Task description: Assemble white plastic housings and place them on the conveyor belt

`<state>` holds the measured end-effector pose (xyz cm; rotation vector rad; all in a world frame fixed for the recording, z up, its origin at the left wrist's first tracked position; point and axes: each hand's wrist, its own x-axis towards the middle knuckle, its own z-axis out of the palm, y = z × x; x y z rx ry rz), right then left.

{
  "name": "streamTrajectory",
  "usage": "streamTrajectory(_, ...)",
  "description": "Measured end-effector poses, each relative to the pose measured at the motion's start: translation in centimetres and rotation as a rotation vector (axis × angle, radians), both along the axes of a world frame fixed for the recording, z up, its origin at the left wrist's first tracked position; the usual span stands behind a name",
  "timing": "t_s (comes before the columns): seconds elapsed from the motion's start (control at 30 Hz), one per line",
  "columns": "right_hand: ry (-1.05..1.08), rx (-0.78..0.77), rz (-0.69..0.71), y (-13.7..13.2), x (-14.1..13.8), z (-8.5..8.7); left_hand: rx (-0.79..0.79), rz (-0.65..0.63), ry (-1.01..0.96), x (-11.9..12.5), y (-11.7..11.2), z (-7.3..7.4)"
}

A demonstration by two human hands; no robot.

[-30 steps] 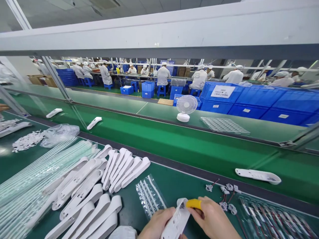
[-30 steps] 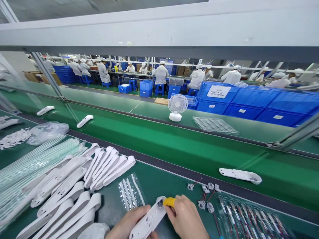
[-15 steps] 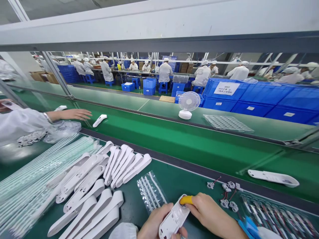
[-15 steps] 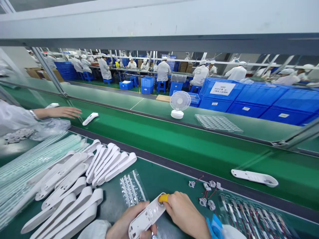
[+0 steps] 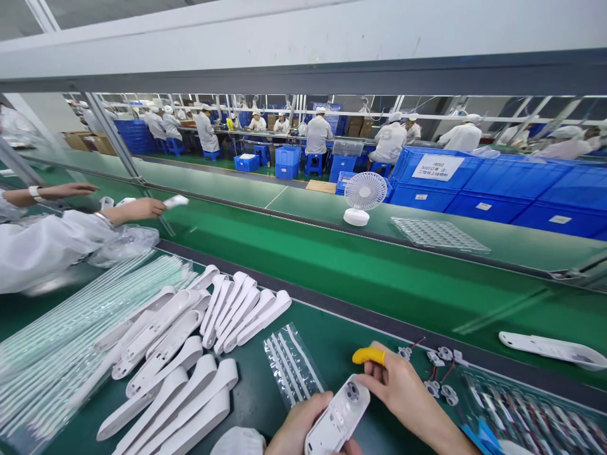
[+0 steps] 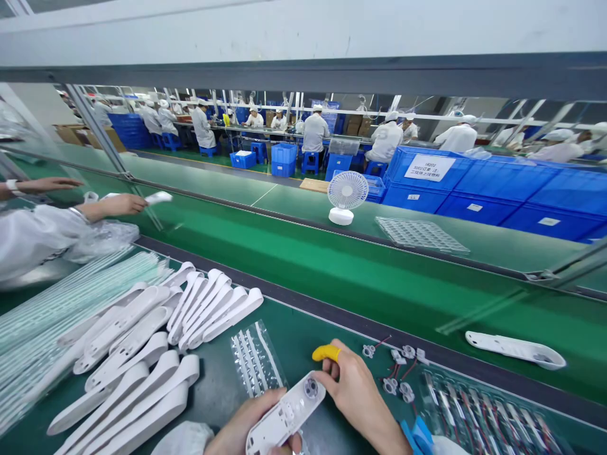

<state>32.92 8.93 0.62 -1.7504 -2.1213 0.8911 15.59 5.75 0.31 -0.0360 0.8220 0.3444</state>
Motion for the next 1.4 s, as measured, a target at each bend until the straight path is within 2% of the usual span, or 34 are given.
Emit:
streamTrajectory(0.13,0.056,-0.038,0.269,-0.4,0.5,1.2,0.038,0.035,-0.011,-0.1,-0.3,-0.6)
streamTrajectory(0.2,0.044,-0.004,0.341,-0.8,0.5,1.0,0.138,0.058,0.032,0.0,-0.6,-1.0)
streamTrajectory(0.3,0.044,0.081,0.312,-1.2,0.3,0.0,0.284,0.093,0.097,0.0,-0.8,-1.5)
streamTrajectory(0.43,0.055,0.092,0.283,-1.3,0.1,-1.0,0.270,0.076,0.135,0.0,-0.7,-2.0)
streamTrajectory(0.73,0.048,0.092,0.305,-1.1,0.1,-0.3,0.333,0.034,0.078,-0.3,-0.6,-2.1)
streamTrajectory(0.9,0.050,0.089,0.316,-1.1,0.1,-0.3,0.305,0.013,0.088,-0.4,-0.6,-2.0)
streamTrajectory(1.07,0.027,0.097,0.331,-1.0,0.0,0.1,0.269,-0.033,0.035,-0.5,-0.7,-2.6)
streamTrajectory(1.3,-0.012,0.058,0.342,-0.9,-0.1,0.4,0.247,0.008,0.076,-0.2,-0.7,-2.5)
streamTrajectory(1.4,-0.017,0.061,0.348,-0.9,-0.2,0.6,0.299,0.039,0.088,-0.1,-0.9,-2.6)
